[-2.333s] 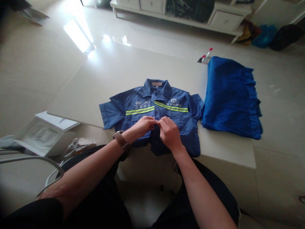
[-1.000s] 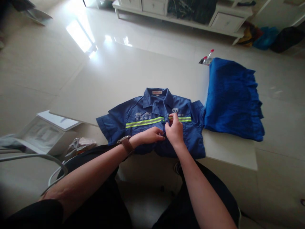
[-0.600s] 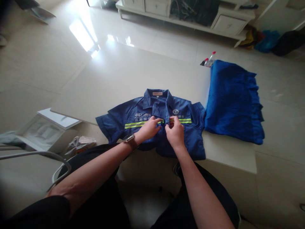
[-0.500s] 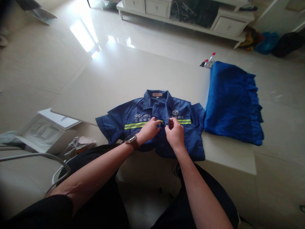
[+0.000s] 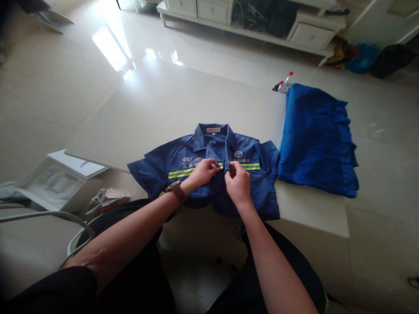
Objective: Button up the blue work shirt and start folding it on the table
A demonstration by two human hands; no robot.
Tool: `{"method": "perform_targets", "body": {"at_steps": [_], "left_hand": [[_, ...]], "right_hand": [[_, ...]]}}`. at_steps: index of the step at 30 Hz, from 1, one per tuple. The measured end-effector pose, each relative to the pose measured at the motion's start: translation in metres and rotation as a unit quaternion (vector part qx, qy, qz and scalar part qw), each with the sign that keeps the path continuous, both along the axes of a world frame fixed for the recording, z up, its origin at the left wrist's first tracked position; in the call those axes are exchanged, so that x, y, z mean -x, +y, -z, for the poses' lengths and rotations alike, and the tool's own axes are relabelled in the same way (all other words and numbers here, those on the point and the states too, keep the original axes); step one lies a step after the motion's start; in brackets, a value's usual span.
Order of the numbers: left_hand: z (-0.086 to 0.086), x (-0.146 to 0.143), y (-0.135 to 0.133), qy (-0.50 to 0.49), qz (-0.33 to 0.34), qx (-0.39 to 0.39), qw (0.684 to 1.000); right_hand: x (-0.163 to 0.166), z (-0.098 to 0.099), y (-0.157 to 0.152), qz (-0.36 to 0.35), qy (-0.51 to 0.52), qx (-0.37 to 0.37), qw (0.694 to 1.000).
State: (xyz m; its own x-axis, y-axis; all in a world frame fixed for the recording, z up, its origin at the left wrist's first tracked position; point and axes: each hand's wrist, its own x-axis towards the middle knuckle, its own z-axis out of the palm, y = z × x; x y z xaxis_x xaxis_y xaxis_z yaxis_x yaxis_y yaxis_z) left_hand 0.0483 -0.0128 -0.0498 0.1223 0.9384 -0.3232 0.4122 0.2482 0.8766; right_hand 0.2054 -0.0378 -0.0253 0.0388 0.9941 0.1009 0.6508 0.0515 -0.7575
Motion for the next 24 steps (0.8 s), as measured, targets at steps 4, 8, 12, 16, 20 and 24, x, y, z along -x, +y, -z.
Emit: {"method": "perform_targets", "body": {"at_steps": [4, 8, 12, 16, 20, 24], "left_hand": [[-0.009, 0.000, 0.001, -0.137, -0.038, 0.064, 0.988], [-0.019, -0.002, -0.001, -0.228, -0.105, 0.139, 0.958], [-0.026, -0.002, -0.002, -0.290, -0.148, 0.192, 0.926], [-0.023, -0.001, -0.002, -0.324, -0.180, 0.218, 0.903], [-0.019, -0.001, -0.002, -0.353, -0.193, 0.228, 0.887], [-0.019, 0.000, -0.002, -0.363, -0.188, 0.241, 0.880]], "right_hand": [[0.003, 0.000, -0.001, 0.001, 0.005, -0.007, 1.000], [0.008, -0.001, -0.003, -0.002, 0.010, -0.016, 1.000], [0.012, -0.001, -0.004, -0.017, 0.012, -0.020, 1.000], [0.014, 0.000, -0.004, -0.025, 0.017, -0.017, 0.999], [0.015, -0.001, -0.004, -0.048, 0.030, -0.027, 0.998], [0.015, -0.002, -0.003, -0.081, 0.024, -0.064, 0.994]]}}
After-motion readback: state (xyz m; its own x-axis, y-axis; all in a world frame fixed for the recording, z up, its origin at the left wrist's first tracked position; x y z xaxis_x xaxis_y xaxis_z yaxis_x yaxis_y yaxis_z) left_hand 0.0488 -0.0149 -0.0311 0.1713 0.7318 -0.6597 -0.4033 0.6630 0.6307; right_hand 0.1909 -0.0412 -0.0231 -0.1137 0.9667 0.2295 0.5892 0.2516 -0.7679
